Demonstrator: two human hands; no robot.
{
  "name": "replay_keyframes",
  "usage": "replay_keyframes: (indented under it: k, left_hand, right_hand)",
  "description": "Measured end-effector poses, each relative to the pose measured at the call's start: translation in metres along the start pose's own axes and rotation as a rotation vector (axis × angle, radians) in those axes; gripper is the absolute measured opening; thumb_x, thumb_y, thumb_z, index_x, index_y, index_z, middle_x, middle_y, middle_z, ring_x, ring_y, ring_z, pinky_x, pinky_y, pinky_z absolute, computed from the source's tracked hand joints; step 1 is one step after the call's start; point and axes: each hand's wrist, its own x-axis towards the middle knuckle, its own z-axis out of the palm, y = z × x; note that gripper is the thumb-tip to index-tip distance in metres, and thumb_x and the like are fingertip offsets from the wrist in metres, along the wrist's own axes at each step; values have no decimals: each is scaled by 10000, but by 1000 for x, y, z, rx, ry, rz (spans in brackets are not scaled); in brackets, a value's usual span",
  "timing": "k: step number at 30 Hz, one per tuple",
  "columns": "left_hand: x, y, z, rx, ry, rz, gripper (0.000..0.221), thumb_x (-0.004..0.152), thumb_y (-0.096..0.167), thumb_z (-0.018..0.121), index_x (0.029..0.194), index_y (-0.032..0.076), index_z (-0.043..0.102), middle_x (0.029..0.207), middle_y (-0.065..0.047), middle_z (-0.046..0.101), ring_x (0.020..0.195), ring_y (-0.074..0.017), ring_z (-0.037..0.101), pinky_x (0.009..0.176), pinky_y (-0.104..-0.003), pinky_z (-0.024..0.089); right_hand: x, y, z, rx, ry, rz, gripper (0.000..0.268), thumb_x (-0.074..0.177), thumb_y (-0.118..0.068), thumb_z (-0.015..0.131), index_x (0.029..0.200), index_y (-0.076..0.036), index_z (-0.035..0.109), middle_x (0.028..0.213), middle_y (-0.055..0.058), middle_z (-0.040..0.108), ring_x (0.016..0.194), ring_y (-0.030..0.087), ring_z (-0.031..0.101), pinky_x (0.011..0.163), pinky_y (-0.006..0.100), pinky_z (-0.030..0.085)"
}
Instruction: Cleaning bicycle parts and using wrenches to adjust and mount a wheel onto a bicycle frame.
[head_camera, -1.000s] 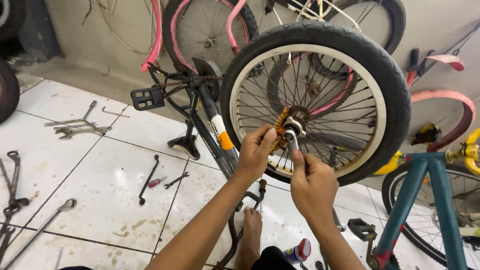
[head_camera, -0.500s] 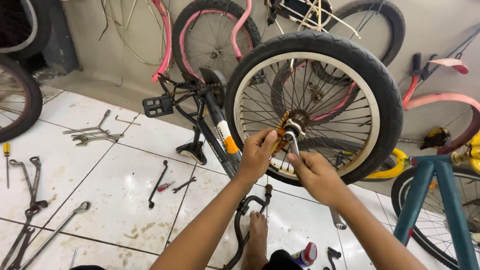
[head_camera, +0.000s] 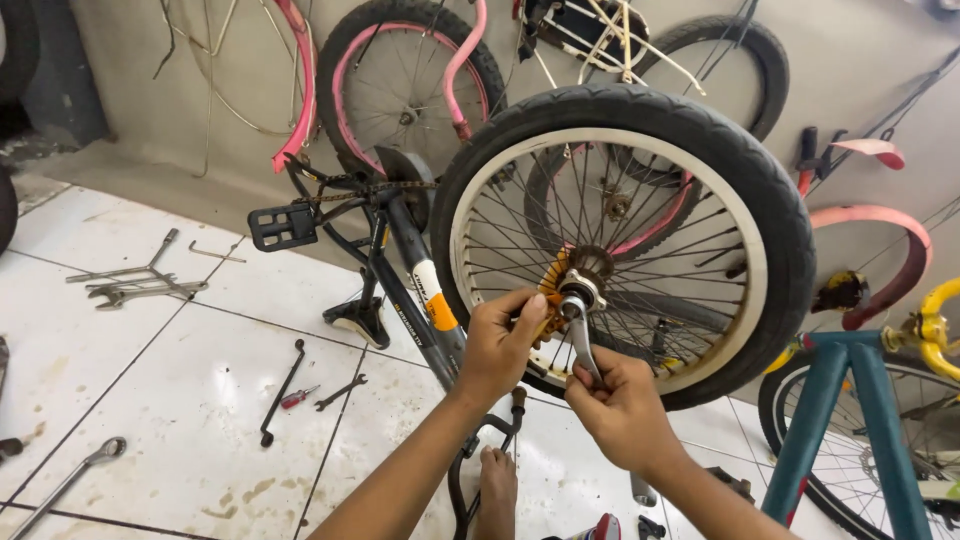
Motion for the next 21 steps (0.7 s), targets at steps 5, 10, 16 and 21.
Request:
replay_keyframes:
  k: [5, 10, 16, 21]
  left_hand:
    - [0, -12, 0, -117, 34, 14, 281, 995, 180, 549, 762, 27, 592, 614, 31, 468, 560, -67, 361, 521, -231, 370]
    - [1, -6, 5, -102, 97, 0, 277, 976, 197, 579, 864, -28, 697, 644, 10, 540, 570, -75, 437, 537, -233, 428]
    - [-4, 1, 6, 112, 100, 106, 316, 1001, 243, 516, 828, 16, 652, 586, 4, 555, 510, -83, 491, 484, -242, 397]
    - [-10, -3, 10, 139, 113, 173, 311, 1013, 206, 486, 796, 26, 616, 576, 6, 523, 505, -86, 442, 473, -251, 364]
  right_hand:
    - [1, 16, 26, 75, 113, -102, 162, 819, 24, 644, 690, -51, 583, 565, -31, 459, 486, 72, 326, 448, 230, 275]
    - [1, 15, 28, 125, 125, -80, 161, 835, 28, 645, 710, -49, 580, 583, -29, 448, 503, 77, 320, 466, 239, 271]
    - [-12, -10, 37, -76, 203, -217, 124, 865, -22, 636, 762, -52, 573, 528, -31, 449, 467, 77, 330, 437, 244, 287]
    - [-26, -43, 30, -229, 240, -104, 232, 1012, -202, 579, 924, -18, 689, 492, 22, 522, 430, 116, 373, 422, 296, 284]
